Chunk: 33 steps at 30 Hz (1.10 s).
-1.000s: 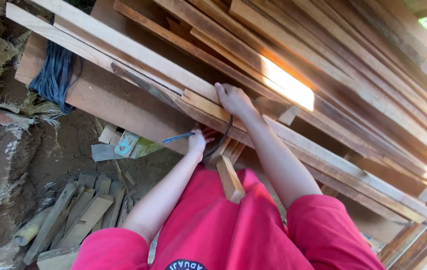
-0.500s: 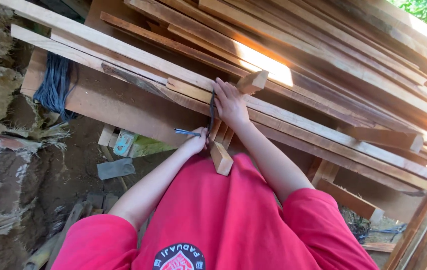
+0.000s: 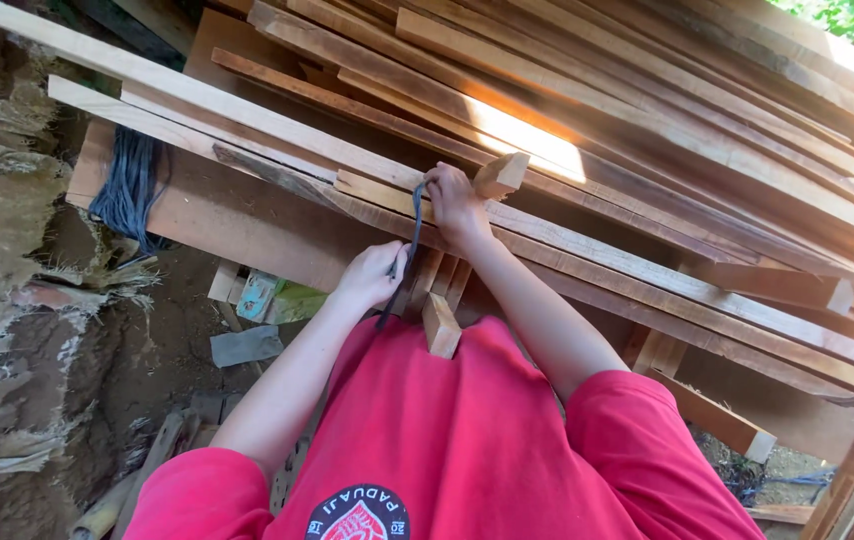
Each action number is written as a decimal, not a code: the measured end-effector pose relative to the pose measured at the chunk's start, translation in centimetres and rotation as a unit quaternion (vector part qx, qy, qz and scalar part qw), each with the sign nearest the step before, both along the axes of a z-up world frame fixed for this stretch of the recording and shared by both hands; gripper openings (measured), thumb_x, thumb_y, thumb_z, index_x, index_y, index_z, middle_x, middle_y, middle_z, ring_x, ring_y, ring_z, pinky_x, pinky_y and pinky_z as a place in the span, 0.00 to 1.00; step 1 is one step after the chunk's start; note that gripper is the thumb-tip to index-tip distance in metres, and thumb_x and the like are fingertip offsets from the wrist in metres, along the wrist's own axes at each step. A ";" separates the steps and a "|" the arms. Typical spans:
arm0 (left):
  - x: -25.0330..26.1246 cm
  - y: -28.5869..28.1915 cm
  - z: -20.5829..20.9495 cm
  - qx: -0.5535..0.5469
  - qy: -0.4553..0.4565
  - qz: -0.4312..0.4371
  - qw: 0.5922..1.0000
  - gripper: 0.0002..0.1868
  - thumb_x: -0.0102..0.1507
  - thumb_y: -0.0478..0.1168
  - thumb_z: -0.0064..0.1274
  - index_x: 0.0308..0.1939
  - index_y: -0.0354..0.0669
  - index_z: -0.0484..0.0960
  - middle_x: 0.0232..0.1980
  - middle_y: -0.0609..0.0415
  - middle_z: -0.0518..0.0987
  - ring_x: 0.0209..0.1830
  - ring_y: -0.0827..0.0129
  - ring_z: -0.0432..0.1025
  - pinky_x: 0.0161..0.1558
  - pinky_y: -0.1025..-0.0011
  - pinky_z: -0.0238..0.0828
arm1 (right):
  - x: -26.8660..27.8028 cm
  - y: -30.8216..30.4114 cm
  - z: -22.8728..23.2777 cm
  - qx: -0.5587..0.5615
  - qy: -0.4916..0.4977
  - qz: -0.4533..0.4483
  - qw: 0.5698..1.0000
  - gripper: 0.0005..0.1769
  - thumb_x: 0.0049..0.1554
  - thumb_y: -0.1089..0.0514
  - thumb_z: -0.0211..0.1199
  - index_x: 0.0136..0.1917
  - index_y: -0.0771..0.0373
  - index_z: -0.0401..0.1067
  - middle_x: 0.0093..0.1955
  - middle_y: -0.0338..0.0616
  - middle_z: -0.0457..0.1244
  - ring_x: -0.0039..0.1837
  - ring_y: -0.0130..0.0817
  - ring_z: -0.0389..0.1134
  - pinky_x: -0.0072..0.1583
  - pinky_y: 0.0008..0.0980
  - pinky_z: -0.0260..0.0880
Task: Bundling several thin wood strips together using plastic ties by hand.
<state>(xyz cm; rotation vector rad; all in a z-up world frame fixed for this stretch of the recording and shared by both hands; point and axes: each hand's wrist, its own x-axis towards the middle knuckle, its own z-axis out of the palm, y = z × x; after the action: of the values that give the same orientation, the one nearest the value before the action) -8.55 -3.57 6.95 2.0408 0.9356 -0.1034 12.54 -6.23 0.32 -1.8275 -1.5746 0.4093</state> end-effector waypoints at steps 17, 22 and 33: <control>9.8 9.2 -2.1 -0.044 -0.154 0.120 0.980 0.26 0.74 0.55 0.38 0.27 0.46 0.75 0.24 0.49 0.79 0.36 0.51 0.76 0.41 0.55 0.72 | 1.0 4.0 -4.6 -0.099 0.181 -0.094 0.974 0.07 0.64 0.54 0.55 0.47 0.49 0.74 0.40 0.49 0.69 0.51 0.51 0.72 0.52 0.47 0.73; 10.9 12.3 -9.7 0.012 -0.082 0.110 0.990 0.30 0.75 0.57 0.36 0.31 0.36 0.78 0.34 0.34 0.81 0.48 0.37 0.75 0.48 0.42 0.69 | 1.5 2.9 -3.0 -0.075 0.213 -0.042 0.973 0.08 0.60 0.59 0.58 0.43 0.52 0.77 0.36 0.46 0.68 0.47 0.47 0.73 0.51 0.40 0.73; 8.9 8.8 -4.7 -0.050 -0.084 0.280 0.955 0.26 0.66 0.68 0.54 0.33 0.51 0.82 0.31 0.51 0.80 0.45 0.57 0.78 0.49 0.59 0.71 | 0.8 2.5 -4.6 -0.040 0.184 -0.075 0.979 0.12 0.66 0.51 0.60 0.40 0.53 0.75 0.42 0.47 0.64 0.51 0.49 0.71 0.52 0.36 0.72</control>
<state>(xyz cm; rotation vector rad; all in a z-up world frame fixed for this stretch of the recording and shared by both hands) 0.33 5.23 2.23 1.5940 1.3306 0.3180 13.33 -3.77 -4.28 -1.7930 -1.1755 0.7035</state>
